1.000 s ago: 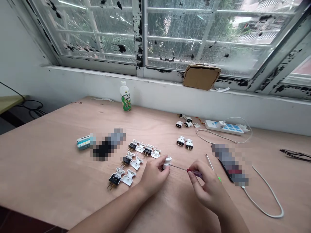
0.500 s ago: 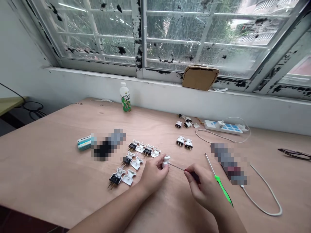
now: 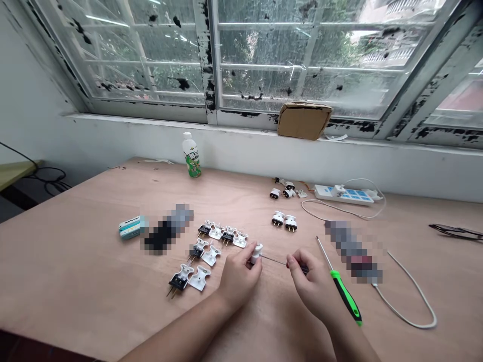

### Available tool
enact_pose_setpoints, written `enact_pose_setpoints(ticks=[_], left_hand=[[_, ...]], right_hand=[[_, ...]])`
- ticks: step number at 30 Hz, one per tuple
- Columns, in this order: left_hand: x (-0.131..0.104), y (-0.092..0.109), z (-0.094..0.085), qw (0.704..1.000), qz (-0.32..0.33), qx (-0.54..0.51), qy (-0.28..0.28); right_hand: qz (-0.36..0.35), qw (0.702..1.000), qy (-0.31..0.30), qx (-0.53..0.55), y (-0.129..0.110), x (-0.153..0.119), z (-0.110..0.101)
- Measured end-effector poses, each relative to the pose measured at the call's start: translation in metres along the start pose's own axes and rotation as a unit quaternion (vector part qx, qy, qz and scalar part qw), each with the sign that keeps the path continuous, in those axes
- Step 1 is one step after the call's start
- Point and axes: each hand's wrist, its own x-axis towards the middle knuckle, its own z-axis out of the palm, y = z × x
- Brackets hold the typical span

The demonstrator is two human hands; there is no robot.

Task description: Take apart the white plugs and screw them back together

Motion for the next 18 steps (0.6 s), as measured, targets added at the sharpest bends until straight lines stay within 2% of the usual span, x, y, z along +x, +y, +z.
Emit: enact_pose_setpoints(ticks=[4, 8, 12, 18], left_hand=[[0.004, 0.002, 0.0, 1.0, -0.007, -0.016, 0.003], [0.011, 0.005, -0.001, 0.997, -0.042, -0.067, -0.002], [0.015, 0.007, -0.001, 0.987, -0.087, -0.132, -0.025], [0.01, 0.012, -0.004, 0.988, -0.076, -0.126, -0.053]], right_hand=[[0.009, 1.0, -0.004, 0.019, 0.003, 0.004, 0.001], [0.026, 0.999, -0.023, 0.039, 0.005, 0.007, -0.005], [0.036, 0.998, 0.002, 0.061, 0.013, 0.011, -0.017], [0.035, 0.997, 0.034, -0.06, 0.035, 0.022, -0.017]])
